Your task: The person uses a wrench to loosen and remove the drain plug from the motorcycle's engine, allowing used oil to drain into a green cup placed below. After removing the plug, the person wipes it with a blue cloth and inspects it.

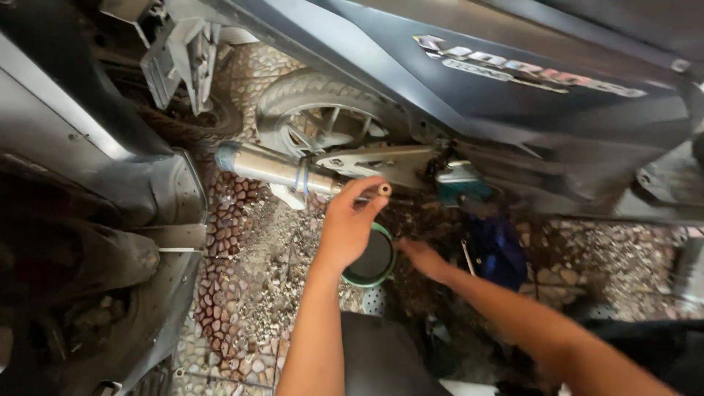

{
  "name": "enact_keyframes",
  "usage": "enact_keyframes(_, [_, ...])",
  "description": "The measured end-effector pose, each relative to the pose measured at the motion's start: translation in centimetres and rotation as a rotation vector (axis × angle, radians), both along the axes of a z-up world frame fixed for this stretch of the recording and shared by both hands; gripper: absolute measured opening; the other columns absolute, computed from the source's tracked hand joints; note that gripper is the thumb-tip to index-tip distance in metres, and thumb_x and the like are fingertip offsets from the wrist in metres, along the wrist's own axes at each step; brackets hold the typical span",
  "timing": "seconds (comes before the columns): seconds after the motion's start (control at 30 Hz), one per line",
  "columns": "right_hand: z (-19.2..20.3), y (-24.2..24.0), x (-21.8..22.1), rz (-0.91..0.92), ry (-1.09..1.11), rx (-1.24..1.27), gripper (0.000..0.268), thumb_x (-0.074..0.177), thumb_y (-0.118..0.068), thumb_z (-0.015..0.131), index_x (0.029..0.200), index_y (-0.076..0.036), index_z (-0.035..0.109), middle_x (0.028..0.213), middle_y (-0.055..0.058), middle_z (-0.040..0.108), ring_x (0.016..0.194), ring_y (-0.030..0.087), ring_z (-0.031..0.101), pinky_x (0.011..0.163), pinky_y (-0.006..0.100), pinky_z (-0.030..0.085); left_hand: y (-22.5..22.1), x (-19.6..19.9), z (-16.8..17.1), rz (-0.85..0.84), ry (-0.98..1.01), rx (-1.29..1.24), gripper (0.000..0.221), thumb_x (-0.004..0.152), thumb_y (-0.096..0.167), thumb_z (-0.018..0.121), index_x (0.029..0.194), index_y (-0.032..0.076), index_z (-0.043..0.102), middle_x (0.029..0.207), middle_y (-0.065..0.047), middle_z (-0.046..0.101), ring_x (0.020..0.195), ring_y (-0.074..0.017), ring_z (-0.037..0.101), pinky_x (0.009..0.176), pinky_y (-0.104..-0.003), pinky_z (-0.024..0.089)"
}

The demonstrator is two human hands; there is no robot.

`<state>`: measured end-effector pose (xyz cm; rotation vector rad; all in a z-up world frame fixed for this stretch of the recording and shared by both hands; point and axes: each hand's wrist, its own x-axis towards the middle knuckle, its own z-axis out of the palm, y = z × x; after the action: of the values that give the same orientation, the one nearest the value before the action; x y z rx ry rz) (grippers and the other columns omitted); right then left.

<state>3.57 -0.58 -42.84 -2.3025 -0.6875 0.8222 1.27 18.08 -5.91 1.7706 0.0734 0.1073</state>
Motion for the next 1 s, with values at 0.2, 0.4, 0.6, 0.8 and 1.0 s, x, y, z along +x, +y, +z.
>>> enact_keyframes(0.2, [23.0,-8.2,0.0,-0.602,1.171,0.782,0.068,0.103,-0.057,0.038,0.145,-0.006,0.053,0.141,0.012,0.062,0.115,0.025,0.061,0.100,0.045,0.048,-1.9,0.1,0.4,-0.028,-0.022,0.010,0.028,0.095,0.007,0.071,0.123,0.007,0.069,0.113,-0.006,0.075,0.104,-0.0140,0.070,0.090,-0.028,0.055])
enact_keyframes(0.4, [32.1,-16.7,-0.2,-0.551,1.105,0.853,0.060,0.101,-0.048,0.042,0.138,-0.003,0.055,0.140,0.016,0.064,0.114,0.026,0.061,0.099,0.044,0.048,-5.3,-1.8,1.4,-0.102,-0.053,0.030,0.027,0.095,0.005,0.069,0.122,0.006,0.068,0.113,-0.006,0.070,0.103,-0.0166,0.070,0.091,-0.029,0.054])
enact_keyframes(0.6, [34.9,-20.5,-1.0,-0.520,0.871,0.990,0.046,0.102,-0.031,0.046,0.131,0.002,0.061,0.132,0.020,0.069,0.116,0.030,0.065,0.098,0.045,0.050,-11.1,-1.8,2.2,-0.146,0.029,0.087,0.028,0.093,0.004,0.070,0.121,0.006,0.068,0.111,-0.004,0.070,0.100,-0.0148,0.070,0.089,-0.029,0.055])
enact_keyframes(0.8, [42.6,-20.6,-2.4,-0.333,-0.301,0.735,0.028,0.097,-0.001,0.054,0.122,-0.002,0.066,0.124,0.015,0.071,0.112,0.029,0.068,0.097,0.037,0.054,-15.9,-1.7,4.0,-0.183,-0.015,-0.276,0.029,0.096,0.002,0.069,0.124,0.003,0.066,0.112,-0.003,0.073,0.105,-0.0103,0.068,0.095,-0.026,0.054])
enact_keyframes(1.0, [44.3,-20.7,-2.0,-0.178,-0.868,0.628,0.032,0.090,0.005,0.060,0.120,-0.003,0.065,0.131,0.016,0.066,0.113,0.034,0.066,0.095,0.039,0.054,-18.3,-2.3,5.9,-0.159,-0.019,-0.271,0.030,0.093,0.001,0.072,0.123,0.004,0.066,0.109,-0.002,0.072,0.099,-0.0109,0.069,0.089,-0.027,0.056])
